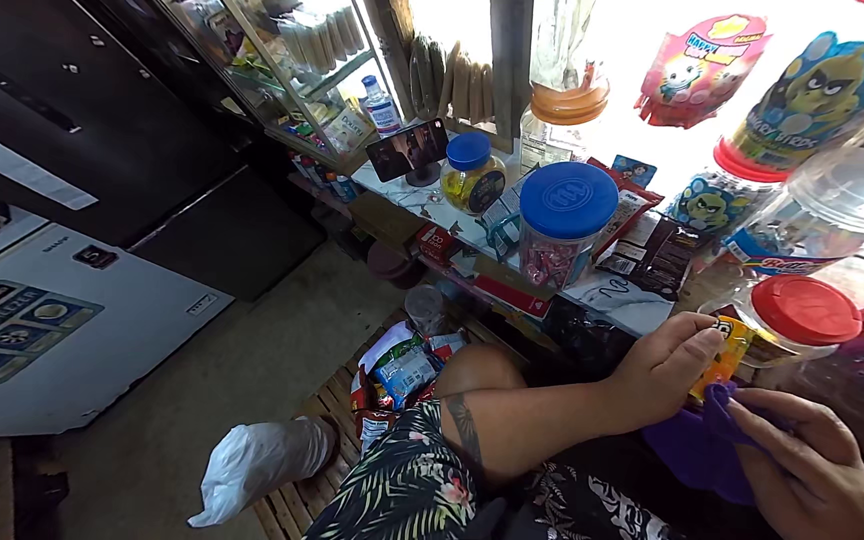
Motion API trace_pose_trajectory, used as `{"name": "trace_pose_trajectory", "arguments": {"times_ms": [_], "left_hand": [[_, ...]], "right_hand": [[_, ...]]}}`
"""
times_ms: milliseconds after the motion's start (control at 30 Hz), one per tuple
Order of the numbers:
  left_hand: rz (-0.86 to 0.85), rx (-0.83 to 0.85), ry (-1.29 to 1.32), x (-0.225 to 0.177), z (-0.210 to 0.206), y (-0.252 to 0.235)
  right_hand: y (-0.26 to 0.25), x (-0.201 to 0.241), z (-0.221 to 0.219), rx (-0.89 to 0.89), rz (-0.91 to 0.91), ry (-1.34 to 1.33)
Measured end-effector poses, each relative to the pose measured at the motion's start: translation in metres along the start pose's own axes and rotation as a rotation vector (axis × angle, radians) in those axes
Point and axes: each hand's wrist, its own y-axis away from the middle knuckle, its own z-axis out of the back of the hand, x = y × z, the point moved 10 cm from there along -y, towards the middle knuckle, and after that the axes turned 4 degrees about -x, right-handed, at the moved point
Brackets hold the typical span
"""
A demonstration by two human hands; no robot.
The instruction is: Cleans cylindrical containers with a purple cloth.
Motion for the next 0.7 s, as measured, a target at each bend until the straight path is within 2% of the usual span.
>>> {"name": "trace_pose_trajectory", "arguments": {"times_ms": [167, 500, 700], "left_hand": [[0.058, -0.002, -0.006, 0.006, -0.001, 0.001], [-0.091, 0.117, -0.127, 0.001, -0.018, 0.009], [-0.066, 0.203, -0.165, 0.002, -0.027, 0.011]], "right_hand": [[-0.001, 0.003, 0.000, 0.013, 0.018, 0.015], [-0.003, -0.005, 0.017, -0.090, -0.030, 0.103], [-0.002, -0.014, 0.028, -0.127, -0.079, 0.129]]}}
